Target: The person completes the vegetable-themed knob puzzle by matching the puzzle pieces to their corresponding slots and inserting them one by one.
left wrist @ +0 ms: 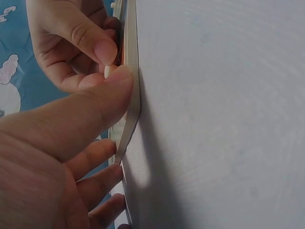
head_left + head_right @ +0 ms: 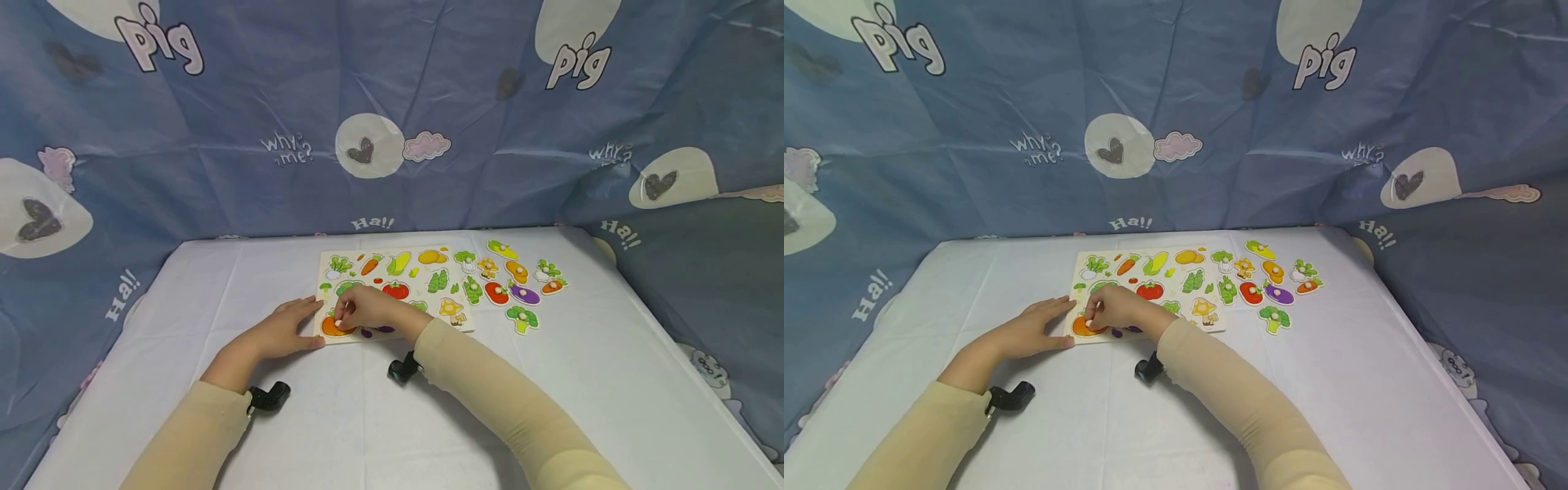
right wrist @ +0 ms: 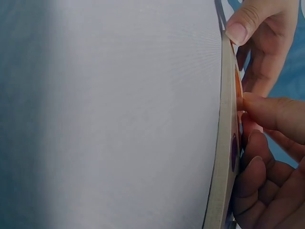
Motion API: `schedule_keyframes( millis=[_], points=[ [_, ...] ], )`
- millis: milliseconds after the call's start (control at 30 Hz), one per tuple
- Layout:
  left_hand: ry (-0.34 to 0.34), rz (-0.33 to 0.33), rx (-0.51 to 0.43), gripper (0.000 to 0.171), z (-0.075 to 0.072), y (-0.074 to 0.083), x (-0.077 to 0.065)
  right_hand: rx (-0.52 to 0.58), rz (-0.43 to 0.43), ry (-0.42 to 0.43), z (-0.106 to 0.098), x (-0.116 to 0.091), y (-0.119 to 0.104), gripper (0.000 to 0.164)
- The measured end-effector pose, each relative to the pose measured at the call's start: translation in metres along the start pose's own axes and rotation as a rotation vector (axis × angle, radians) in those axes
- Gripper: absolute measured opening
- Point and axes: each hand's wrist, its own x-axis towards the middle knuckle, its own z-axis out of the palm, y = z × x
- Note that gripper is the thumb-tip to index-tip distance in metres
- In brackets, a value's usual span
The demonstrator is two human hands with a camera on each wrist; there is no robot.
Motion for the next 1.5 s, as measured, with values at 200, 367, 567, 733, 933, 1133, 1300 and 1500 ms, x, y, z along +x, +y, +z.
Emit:
schedule_keyframes(
  millis=[200,367,567,733,933,1133,1300,1500],
  points=[
    [0.001,0.001,0.001,0.085,0.001,-0.001,0.001,0.032,0.0,0.0,-0.002,-0.004,0.001,0.008],
    [0.009,0.003,0.006,0.085,0.0,-0.001,0.0,0.062,-0.042,0.0,-0.011,-0.013,-0.001,0.007],
    [0.014,0.012,0.009,0.085,0.0,-0.001,-0.001,0.05,-0.092,-0.003,-0.026,-0.029,-0.002,0.009],
    [0.016,0.008,0.007,0.085,0.001,-0.001,-0.001,0.04,-0.094,-0.001,-0.039,-0.045,-0.002,0.011],
    [0.014,0.002,0.0,0.085,0.001,0.0,-0.002,0.016,-0.082,0.012,-0.053,-0.066,-0.002,0.013],
    [0.014,0.001,-0.009,0.084,0.0,0.001,-0.002,0.044,-0.066,0.018,-0.066,-0.087,0.003,0.013],
    [0.024,0.004,0.0,0.084,0.001,0.001,-0.001,0.038,-0.065,0.036,-0.079,-0.106,0.011,0.016],
    [0.035,0.01,0.007,0.083,0.0,0.001,-0.002,0.005,-0.036,0.074,-0.09,-0.131,0.025,0.015]
  ],
)
